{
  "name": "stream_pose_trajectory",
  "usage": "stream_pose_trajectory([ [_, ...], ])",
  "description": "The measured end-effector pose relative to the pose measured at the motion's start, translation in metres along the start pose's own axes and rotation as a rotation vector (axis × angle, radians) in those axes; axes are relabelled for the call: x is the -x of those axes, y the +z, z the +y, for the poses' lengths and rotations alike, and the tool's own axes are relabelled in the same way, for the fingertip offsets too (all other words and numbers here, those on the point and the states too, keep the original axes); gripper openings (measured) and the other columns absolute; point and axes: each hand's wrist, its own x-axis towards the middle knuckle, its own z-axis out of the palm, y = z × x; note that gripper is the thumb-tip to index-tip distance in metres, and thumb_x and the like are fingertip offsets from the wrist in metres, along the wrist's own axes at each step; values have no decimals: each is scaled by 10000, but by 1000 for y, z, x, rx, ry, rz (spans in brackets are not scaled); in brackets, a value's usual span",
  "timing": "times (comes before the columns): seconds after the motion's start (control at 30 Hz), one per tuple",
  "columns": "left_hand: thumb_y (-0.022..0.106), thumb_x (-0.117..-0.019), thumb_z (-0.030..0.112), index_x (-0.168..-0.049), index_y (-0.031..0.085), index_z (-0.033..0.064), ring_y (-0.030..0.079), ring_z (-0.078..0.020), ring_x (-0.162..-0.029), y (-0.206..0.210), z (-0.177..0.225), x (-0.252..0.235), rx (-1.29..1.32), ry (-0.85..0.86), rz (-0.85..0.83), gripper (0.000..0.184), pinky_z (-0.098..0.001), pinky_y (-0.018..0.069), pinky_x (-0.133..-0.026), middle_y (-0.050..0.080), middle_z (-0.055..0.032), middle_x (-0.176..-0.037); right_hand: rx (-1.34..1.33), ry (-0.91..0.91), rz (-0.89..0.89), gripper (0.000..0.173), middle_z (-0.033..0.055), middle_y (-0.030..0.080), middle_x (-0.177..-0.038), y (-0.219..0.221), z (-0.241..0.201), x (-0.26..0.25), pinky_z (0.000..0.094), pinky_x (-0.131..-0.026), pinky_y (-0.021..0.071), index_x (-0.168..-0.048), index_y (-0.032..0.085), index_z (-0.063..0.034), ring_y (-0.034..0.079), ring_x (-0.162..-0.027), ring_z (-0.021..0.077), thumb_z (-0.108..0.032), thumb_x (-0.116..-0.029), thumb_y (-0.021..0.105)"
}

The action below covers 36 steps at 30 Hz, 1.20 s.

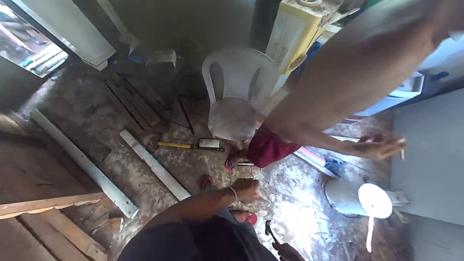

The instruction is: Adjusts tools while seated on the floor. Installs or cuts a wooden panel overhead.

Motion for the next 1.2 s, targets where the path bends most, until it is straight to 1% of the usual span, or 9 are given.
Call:
stream_pose_trajectory([
  [0.1, 686, -918, 338, -1420, 523, 68, 655, -404, -1142, -36, -82, 46, 17, -177, 14, 592, -635, 553, -879, 629, -193, -1317, 120, -26, -37, 572, 80, 648, -827, 12, -68, 0, 428, -657, 538, -1106, 673, -72, 621, -678, 194, -615, -976, 549],
  [0.17, 669, -935, 367, -1376, 557, 63, 650, -398, -1155, -49, -145, 77, 58, -295, 54, 547, -631, 547, -907, 632, -191, -1312, 168, -51, -26, 538, 82, 627, -788, 19, -126, 6, 424, -618, 530, -1107, 663, -71, 599, -633, 196, -584, -990, 552],
  [0.27, 634, -963, 390, -1402, 544, 39, 627, -401, -1204, -69, -226, 132, 112, -490, 47, 570, -630, 524, -948, 614, -203, -1353, 223, -80, -2, 488, 121, 633, -865, 27, -216, 16, 454, -653, 538, -1167, 631, -50, 615, -682, 228, -503, -1013, 537],
  [0.47, 599, -954, 510, -1373, 572, 85, 652, -343, -1179, -98, -359, 236, 224, -775, 186, 597, -589, 543, -952, 640, -156, -1320, 330, -406, 303, 528, 220, 699, -1153, 30, -422, 50, 608, -915, 545, -1284, 622, -40, 693, -1061, 377, -483, -1030, 485],
  [0.6, 632, -951, 497, -1249, 610, 83, 671, -335, -1084, -115, -396, 287, 349, -889, 319, 511, -571, 552, -896, 664, -152, -1204, 287, -719, 480, 508, 207, 699, -1147, 37, -564, 115, 599, -920, 549, -1390, 548, -68, 694, -1051, 378, -432, -1036, 518],
  [0.73, 697, -917, 405, -1210, 633, 58, 675, -315, -1041, -102, -414, 317, 531, -977, 581, 458, -553, 551, -909, 680, -155, -1131, 336, -951, 361, 581, 185, 664, -1233, 50, -703, 175, 563, -938, 554, -1507, 433, -113, 678, -1075, 336, -376, -1013, 588],
  [0.87, 758, -884, 401, -1137, 652, 58, 701, -283, -897, -84, -420, 333, 767, -1082, 813, 439, -542, 581, -824, 708, -122, -972, 453, -1102, 438, 526, 159, 693, -1212, 82, -828, 225, 565, -937, 555, -1456, 522, -130, 687, -1087, 324, -354, -986, 596],
  [1.07, 759, -883, 388, -1101, 664, 45, 699, -254, -830, -84, -468, 353, 1024, -1150, 1012, 417, -503, 588, -787, 708, -107, -914, 570, -1195, 527, 484, 125, 696, -1224, 122, -978, 243, 607, -918, 555, -1393, 584, -193, 684, -1099, 330, -422, -967, 608],
  [1.2, 725, -889, 427, -1095, 657, 92, 697, -246, -809, -117, -518, 388, 1144, -1251, 1072, 399, -495, 588, -750, 705, -88, -893, 719, -1266, 630, 519, 212, 641, -1328, 153, -1073, 241, 693, -945, 508, -1445, 545, -145, 637, -1187, 437, -388, -992, 618],
])
